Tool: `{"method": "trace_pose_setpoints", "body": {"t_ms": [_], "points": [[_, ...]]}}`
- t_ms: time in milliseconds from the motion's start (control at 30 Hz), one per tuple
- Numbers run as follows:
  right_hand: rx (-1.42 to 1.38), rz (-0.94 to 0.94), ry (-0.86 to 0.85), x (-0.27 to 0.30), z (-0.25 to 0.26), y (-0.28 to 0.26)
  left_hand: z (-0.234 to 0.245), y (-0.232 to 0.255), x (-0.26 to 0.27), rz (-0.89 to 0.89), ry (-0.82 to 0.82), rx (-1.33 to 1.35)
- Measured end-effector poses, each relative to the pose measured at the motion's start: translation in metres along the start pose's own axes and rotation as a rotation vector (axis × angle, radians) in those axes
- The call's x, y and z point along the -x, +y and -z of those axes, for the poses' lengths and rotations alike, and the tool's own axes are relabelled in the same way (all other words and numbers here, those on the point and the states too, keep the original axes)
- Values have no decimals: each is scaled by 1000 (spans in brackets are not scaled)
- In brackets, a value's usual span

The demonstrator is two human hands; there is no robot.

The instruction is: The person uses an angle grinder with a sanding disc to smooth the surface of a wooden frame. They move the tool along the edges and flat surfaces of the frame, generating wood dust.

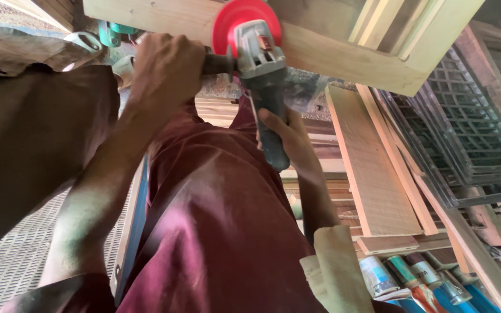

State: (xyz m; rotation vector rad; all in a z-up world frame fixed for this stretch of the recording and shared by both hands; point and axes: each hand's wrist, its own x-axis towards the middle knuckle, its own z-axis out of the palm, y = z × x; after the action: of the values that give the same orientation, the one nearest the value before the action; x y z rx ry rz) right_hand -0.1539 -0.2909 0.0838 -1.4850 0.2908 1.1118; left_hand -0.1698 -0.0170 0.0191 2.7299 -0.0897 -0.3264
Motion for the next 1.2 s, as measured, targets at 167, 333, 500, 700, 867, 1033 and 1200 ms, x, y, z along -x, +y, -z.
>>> {"method": "trace_pose_setpoints", "body": {"t_ms": [167, 333, 500, 700, 867, 1033, 1200], "points": [[-1, -13, 38, 3, 5, 0, -10, 2, -7, -45, 42, 2], [-27, -21, 72, 9, 18, -8, -19, 22, -28, -65, 32, -19], [53, 12, 32, -2, 6, -6, 0, 7, -10, 5, -30, 31], [18, 18, 30, -1, 5, 0, -6, 3, -8, -21, -17, -10], [-44, 3, 80, 4, 24, -4, -23, 19, -33, -72, 60, -79], [-17, -7, 45, -8, 14, -1, -6, 6, -12, -24, 21, 32], [47, 26, 9, -10, 9, 2, 7, 0, 1, 24, 44, -52]]}}
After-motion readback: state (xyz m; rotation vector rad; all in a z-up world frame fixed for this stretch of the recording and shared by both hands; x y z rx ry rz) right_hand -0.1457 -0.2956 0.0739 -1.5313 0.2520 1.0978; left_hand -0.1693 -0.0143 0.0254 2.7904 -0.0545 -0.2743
